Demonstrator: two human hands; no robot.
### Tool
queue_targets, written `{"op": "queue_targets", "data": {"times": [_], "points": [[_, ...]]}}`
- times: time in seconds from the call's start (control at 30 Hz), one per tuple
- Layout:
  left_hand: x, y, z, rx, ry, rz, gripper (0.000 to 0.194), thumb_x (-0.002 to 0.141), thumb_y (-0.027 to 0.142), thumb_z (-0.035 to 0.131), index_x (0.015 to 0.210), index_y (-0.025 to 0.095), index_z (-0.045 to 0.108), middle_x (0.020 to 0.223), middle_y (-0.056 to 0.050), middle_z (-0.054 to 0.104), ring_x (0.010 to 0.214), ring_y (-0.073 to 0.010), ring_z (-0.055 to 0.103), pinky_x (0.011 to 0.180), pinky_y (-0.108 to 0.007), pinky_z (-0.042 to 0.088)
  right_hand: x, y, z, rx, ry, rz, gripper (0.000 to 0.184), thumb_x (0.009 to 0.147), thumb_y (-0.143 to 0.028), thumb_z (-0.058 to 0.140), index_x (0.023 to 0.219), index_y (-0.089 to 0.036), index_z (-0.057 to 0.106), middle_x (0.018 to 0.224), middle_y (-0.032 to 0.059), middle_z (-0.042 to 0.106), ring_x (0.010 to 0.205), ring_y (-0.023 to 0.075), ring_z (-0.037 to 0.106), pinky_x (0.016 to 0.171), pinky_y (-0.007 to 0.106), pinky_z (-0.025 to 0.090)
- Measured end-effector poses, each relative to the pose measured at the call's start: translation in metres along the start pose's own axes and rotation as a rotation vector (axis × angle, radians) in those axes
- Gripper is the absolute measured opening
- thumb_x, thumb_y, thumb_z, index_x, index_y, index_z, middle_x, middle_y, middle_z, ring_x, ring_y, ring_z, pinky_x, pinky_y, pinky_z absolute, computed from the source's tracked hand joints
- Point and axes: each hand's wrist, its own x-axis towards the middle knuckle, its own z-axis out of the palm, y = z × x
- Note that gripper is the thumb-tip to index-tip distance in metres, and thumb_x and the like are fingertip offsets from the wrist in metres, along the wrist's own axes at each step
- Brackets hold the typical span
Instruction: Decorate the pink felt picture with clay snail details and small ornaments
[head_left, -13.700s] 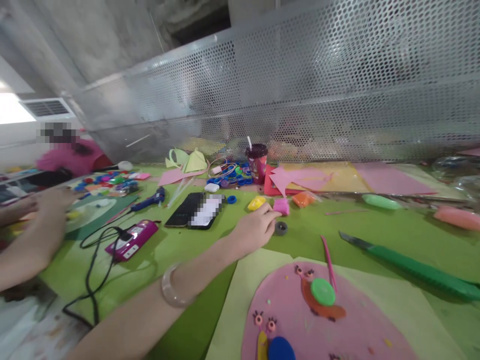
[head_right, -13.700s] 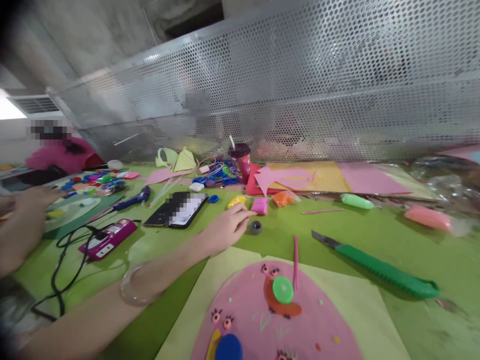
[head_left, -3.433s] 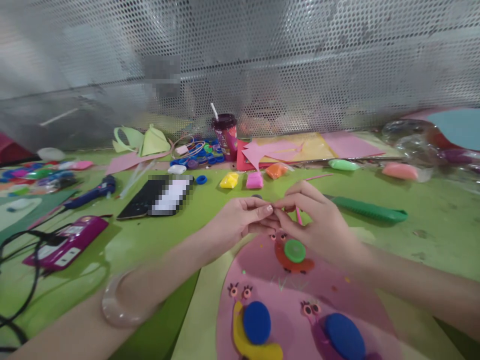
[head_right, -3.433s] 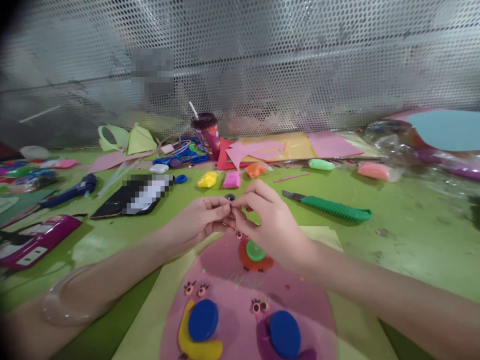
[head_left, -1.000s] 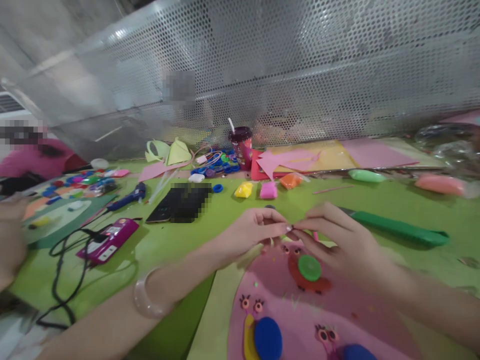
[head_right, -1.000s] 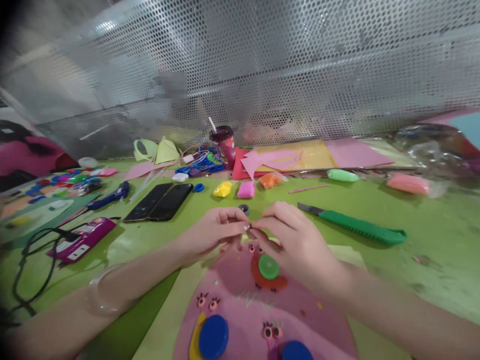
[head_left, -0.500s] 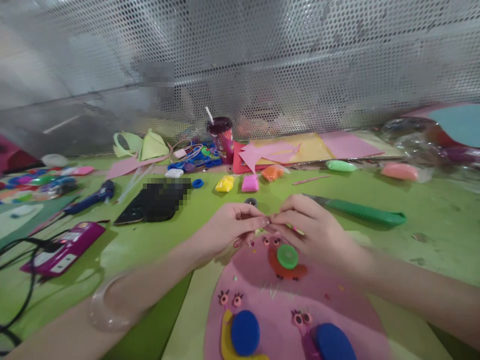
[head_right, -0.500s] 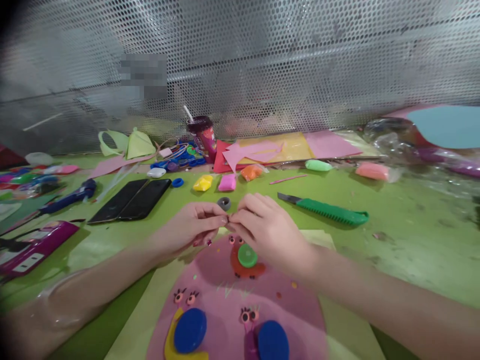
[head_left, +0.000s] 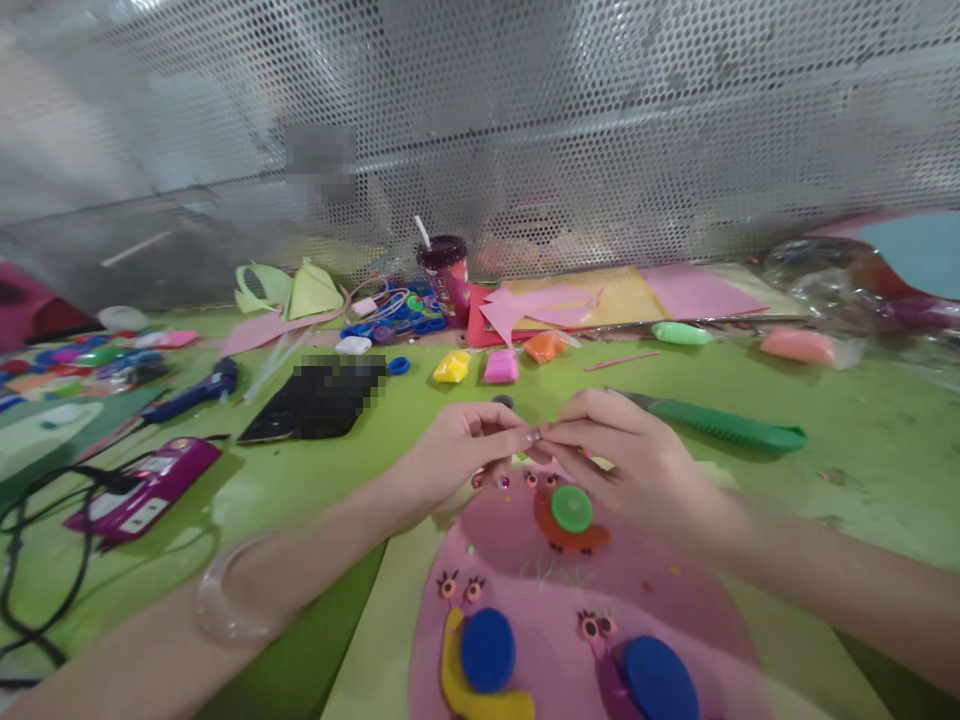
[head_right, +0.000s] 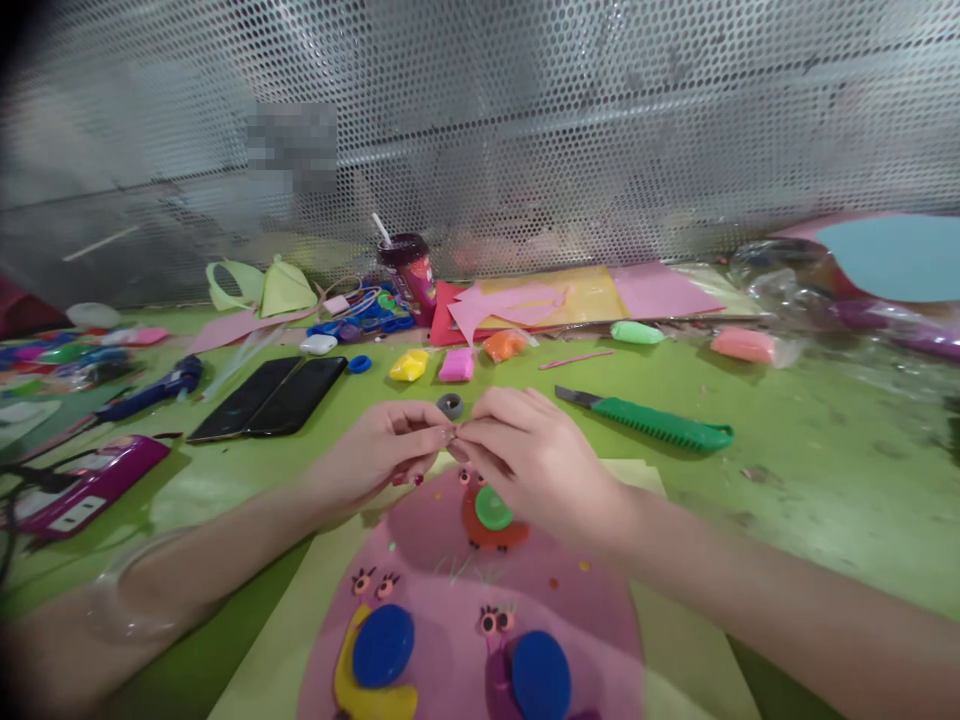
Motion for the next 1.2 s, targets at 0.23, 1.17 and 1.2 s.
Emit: {"op": "queue_targets", "data": {"times": [0.23, 1.17, 1.2], "points": [[-0.001, 0.000, 0.001, -0.023, 0.001, 0.104, 0.012, 0.077, 0.026, 0.062, 0.072, 0.015, 0.063, 0.047, 0.006, 0.048, 0.040, -0.0037, 0.039, 0.039, -0.014, 0.030, -0.002, 0.003, 0.000, -0.070, 0.030, -0.044, 0.010, 0.086, -0.014, 0.052, 0.082, -0.014, 0.061, 0.077, 0.0041, 0.057, 0.067, 0.0114, 0.051, 0.060, 0.026, 0.043], [-0.002, -0.013, 0.008, -0.263, 0.035, 0.108, 0.025, 0.065, 0.034, 0.075, 0.068, 0.013, 0.063, 0.063, 0.000, 0.063, 0.057, -0.0109, 0.059, 0.057, -0.022, 0.049, 0.002, -0.012, -0.004, -0.290, -0.112, -0.081, 0.025, 0.093, -0.022, 0.041, 0.081, -0.014, 0.062, 0.081, 0.0036, 0.060, 0.070, 0.0111, 0.054, 0.063, 0.023, 0.044], [-0.003, -0.013, 0.010, -0.277, 0.025, 0.104, 0.026, 0.066, 0.036, 0.074, 0.069, 0.012, 0.063, 0.064, -0.001, 0.064, 0.060, -0.0127, 0.061, 0.061, -0.025, 0.051, 0.001, -0.014, -0.003, -0.361, -0.086, -0.108, 0.026, 0.092, -0.021, 0.041, 0.080, -0.013, 0.062, 0.079, 0.0037, 0.060, 0.066, 0.0113, 0.053, 0.060, 0.024, 0.043]]}}
